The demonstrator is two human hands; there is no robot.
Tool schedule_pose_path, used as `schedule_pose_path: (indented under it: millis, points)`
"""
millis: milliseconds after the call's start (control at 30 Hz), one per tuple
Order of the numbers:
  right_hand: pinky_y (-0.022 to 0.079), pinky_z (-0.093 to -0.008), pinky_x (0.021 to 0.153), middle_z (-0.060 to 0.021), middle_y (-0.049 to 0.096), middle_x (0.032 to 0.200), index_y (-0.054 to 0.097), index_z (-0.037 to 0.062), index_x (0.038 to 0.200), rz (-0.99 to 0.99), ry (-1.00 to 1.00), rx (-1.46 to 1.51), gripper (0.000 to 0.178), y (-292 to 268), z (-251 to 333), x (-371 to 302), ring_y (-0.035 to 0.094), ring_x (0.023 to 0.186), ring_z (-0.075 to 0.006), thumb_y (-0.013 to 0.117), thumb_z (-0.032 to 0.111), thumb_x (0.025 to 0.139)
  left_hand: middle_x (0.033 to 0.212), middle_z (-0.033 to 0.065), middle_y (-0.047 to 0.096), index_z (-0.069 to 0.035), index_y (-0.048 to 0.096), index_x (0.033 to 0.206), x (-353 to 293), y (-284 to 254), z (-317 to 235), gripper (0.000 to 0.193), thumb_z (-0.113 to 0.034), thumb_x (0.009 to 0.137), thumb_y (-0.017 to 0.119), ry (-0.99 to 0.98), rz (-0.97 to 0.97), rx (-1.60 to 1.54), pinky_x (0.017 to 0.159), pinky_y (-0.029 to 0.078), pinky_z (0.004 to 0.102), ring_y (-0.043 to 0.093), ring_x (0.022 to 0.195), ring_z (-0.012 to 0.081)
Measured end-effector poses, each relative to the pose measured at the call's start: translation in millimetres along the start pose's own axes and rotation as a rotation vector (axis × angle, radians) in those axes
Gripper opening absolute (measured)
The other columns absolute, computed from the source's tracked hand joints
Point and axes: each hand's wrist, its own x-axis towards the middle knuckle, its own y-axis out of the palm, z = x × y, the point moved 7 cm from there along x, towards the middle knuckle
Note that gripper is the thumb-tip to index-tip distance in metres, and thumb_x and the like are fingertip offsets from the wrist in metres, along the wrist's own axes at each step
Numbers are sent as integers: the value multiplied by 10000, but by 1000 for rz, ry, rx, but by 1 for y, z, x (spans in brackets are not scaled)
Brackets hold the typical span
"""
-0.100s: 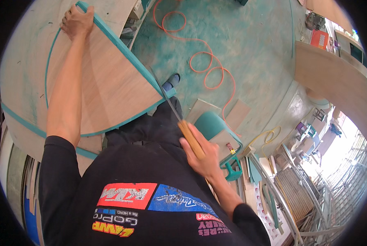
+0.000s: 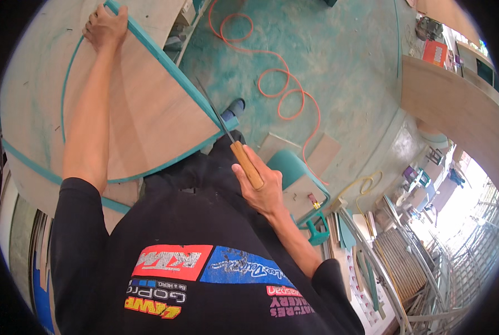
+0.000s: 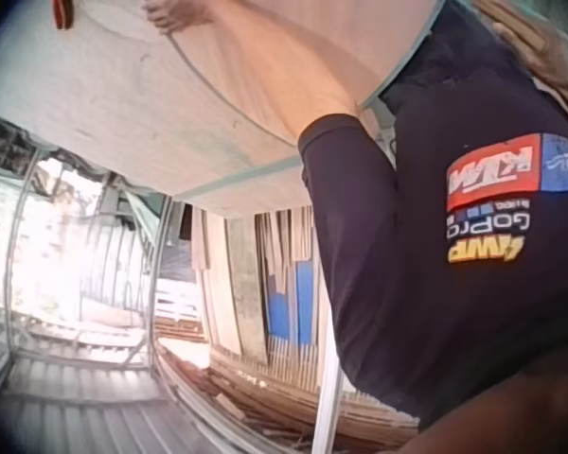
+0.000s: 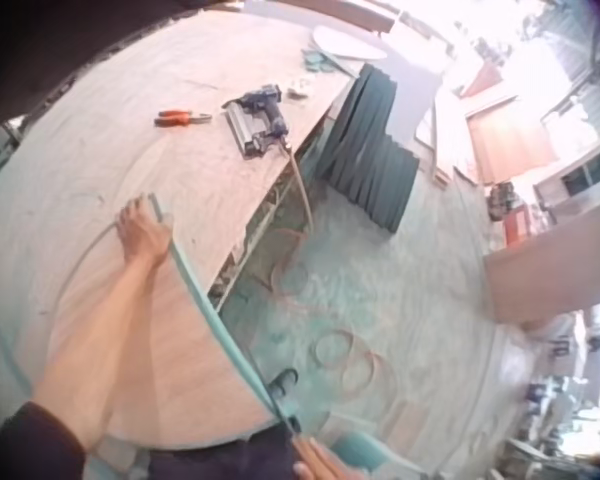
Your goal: The person cleans a curved wooden panel by hand and with a cloth after applying green edging strips, then removes wood dust from the floor.
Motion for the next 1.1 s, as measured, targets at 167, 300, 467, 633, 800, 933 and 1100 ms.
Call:
schedule_pose_path:
  millis: [167,300,467,633,800,933,1100]
  points:
    - [567,-341,710,-215,730,980,611,5,1319,-81,-49,-51,460,-46,18,-111,760,820,-263,746,147,903,1474,208,482,-67,463,1465,-62,1,0,804,-585,858,558,37,111,49,1198,191,506,393,1392,386]
    - [565,-339,697,-200,736,971,609,11,1327,-64,-52,-14,463,-35,13,-105,757,772,-258,744,149,906,1476,214,479,-60,469,1460,-54,-9,6,802,-580,857,558,71,73,21,1192,196,503,396,1386,400]
    - [574,-321,737,-161,755,1046,595,3,1346,19,130,5,478,-4,-7,-50,762,805,-259,737,138,910,1392,244,529,30,499,1391,-61,-32,-35,736,-273,783,784,-73,107,-60,1154,310,523,454,1332,406]
    - [579,-338,755,-172,743,1086,586,10,1358,-8,22,-40,495,-41,17,-119,758,864,-284,742,144,908,1465,212,493,-57,486,1446,-53,-3,3,802,-578,842,567,66,60,36,1178,209,516,410,1370,418]
    - [571,-324,782,-179,738,1103,592,10,1354,-38,-4,-67,491,-10,12,-76,755,871,-288,742,156,910,1468,205,491,-65,482,1454,-54,-3,1,815,-585,832,567,13,129,31,1181,203,514,407,1375,408]
    - [547,-277,741,-181,745,1058,608,2,1340,-58,81,99,473,11,-14,-41,732,780,-202,743,154,913,1469,202,489,-67,486,1448,-55,-4,-2,808,-582,831,568,33,97,18,1180,205,510,406,1377,400]
    - [537,-264,737,-178,749,1041,599,-12,1347,-187,15,159,477,-8,13,-55,698,805,-122,740,151,922,1459,198,497,-49,498,1427,-54,-14,-8,769,-551,848,561,21,141,36,1169,220,527,419,1364,395]
